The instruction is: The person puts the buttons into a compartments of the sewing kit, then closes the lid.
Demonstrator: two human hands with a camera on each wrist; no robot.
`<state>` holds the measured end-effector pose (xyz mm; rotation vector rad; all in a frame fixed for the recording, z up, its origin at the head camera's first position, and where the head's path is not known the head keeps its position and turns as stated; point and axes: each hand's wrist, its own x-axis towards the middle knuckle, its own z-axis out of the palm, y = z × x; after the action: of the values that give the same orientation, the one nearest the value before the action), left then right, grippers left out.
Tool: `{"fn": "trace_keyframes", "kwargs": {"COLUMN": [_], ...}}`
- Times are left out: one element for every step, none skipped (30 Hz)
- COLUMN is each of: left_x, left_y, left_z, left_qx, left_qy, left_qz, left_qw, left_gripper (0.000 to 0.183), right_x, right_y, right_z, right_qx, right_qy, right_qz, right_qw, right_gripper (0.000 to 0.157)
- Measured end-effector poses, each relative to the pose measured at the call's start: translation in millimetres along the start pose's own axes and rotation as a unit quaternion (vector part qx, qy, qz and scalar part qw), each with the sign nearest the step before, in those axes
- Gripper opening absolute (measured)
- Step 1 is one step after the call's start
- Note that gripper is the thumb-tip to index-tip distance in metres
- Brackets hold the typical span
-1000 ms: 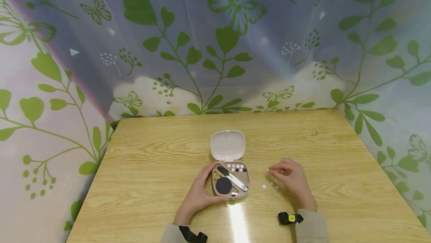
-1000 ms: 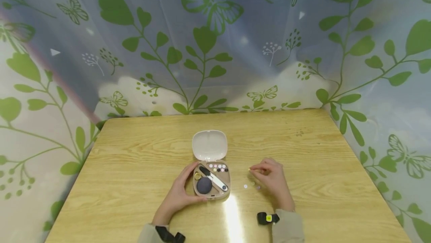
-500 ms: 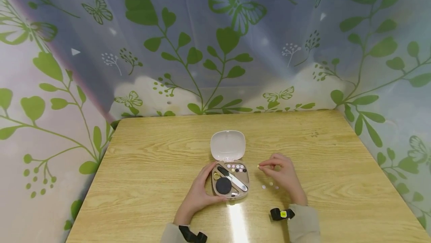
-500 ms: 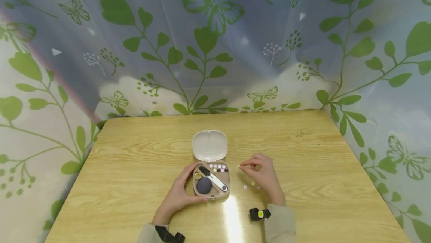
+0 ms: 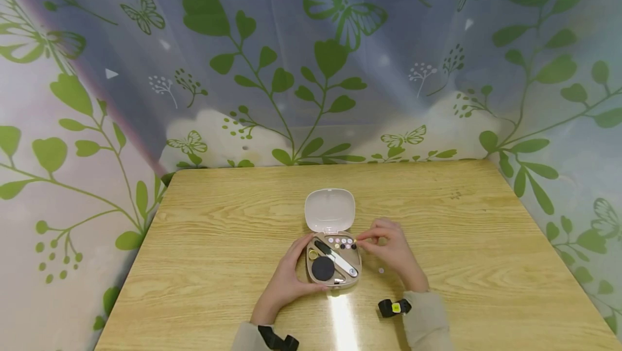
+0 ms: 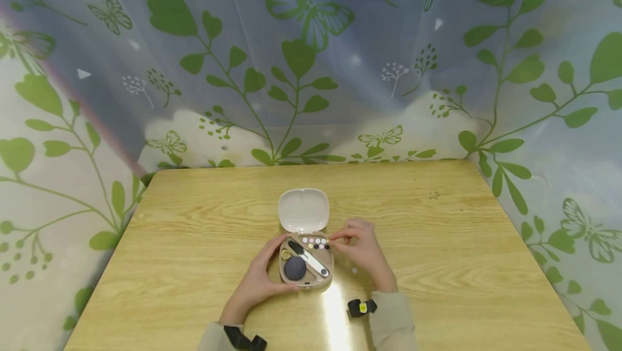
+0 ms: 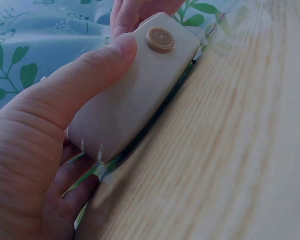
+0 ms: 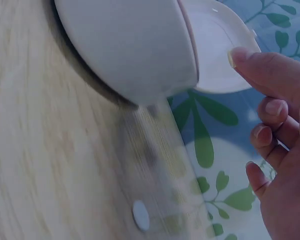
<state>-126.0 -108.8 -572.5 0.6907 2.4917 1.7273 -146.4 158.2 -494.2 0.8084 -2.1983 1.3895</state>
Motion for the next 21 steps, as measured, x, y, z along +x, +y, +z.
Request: {"fn": "trace_keyframes", "kwargs": {"left_x": [0.0,0.0,0.0,0.1,0.2,0.1,0.2,0.3,0.4,0.4,0.4,0.5,0.6,0.6,0.7,0.6,0.6,0.5,0.4,0.4,0.4], "left_y": [-0.2,-0.4,-0.6,-0.9,-1.1,-1.4,-1.7,-2.0,-2.3,-2.4,-2.4,-2.4,-2.2,-2.0,-1.9,-1.6,-1.7,-1.8,-1.8,-1.9,-2.2], "left_z": [0.1,0.1,0.3,0.4,0.6,0.7,0.7,0.7,0.7,0.8,0.8,0.9,0.9,0.8,0.8,0.7,0.7,0.6,0.6,0.6,0.7], "left_qx": [0.000,0.001,0.001,0.003,0.004,0.004,0.005,0.005,0.004,0.002,0.001,-0.001,-0.002,-0.003,-0.003,-0.004,-0.004,-0.003,-0.003,-0.002,-0.002], "left_qy": [0.000,0.001,0.001,0.001,0.001,0.002,0.001,0.001,0.001,0.000,0.000,0.000,-0.001,-0.001,0.000,0.000,0.000,-0.001,0.000,0.000,0.000], "left_qz": [0.001,0.005,0.006,0.007,0.008,0.010,0.010,0.010,0.007,0.005,0.004,0.003,0.002,0.002,0.003,0.003,0.004,0.005,0.005,0.006,0.008], "left_qw": [1.0000,1.0000,1.0000,1.0000,1.0000,0.9999,0.9999,0.9999,1.0000,1.0000,1.0000,1.0000,1.0000,1.0000,1.0000,1.0000,1.0000,1.0000,1.0000,1.0000,1.0000], "left_gripper": [0.113,0.113,0.113,0.113,0.113,0.113,0.113,0.114,0.114,0.114,0.115,0.115,0.115,0.114,0.114,0.114,0.113,0.113,0.113,0.113,0.113], "right_x": [0.4,0.5,0.7,0.5,0.0,-1.3,-2.9,-4.9,-6.9,-9.1,-11.1,-12.9,-14.1,-15.3,-16.1,-16.7,-17.2,-17.9,-18.5,-19.2,-19.5], "right_y": [-0.8,-1.0,-0.8,0.7,3.2,7.4,11.9,16.8,21.6,26.6,29.1,31.4,32.0,33.1,33.8,33.8,33.2,34.5,35.7,36.8,36.9], "right_z": [1.6,3.3,4.8,6.7,8.8,11.1,13.3,15.1,16.7,18.3,19.3,20.0,20.5,20.9,21.5,22.0,22.4,23.2,23.8,24.3,24.9], "right_qx": [0.001,0.000,0.002,0.003,0.005,0.002,-0.001,-0.005,-0.007,-0.009,-0.011,-0.014,-0.013,-0.011,-0.010,-0.009,-0.010,-0.009,-0.011,-0.013,-0.016], "right_qy": [-0.003,-0.005,-0.009,-0.012,-0.016,-0.020,-0.026,-0.033,-0.041,-0.046,-0.055,-0.061,-0.066,-0.069,-0.071,-0.072,-0.076,-0.076,-0.079,-0.081,-0.083], "right_qz": [0.003,0.006,0.005,0.002,-0.001,-0.002,0.001,0.008,0.016,0.020,0.037,0.051,0.063,0.070,0.073,0.075,0.084,0.078,0.075,0.074,0.073], "right_qw": [1.000,1.000,1.000,1.000,1.000,1.000,1.000,0.999,0.999,0.999,0.998,0.997,0.996,0.995,0.995,0.995,0.994,0.994,0.994,0.994,0.994], "right_gripper": [0.021,0.022,0.022,0.022,0.022,0.021,0.020,0.019,0.016,0.015,0.014,0.014,0.014,0.013,0.014,0.016,0.016,0.016,0.016,0.016,0.016]}}
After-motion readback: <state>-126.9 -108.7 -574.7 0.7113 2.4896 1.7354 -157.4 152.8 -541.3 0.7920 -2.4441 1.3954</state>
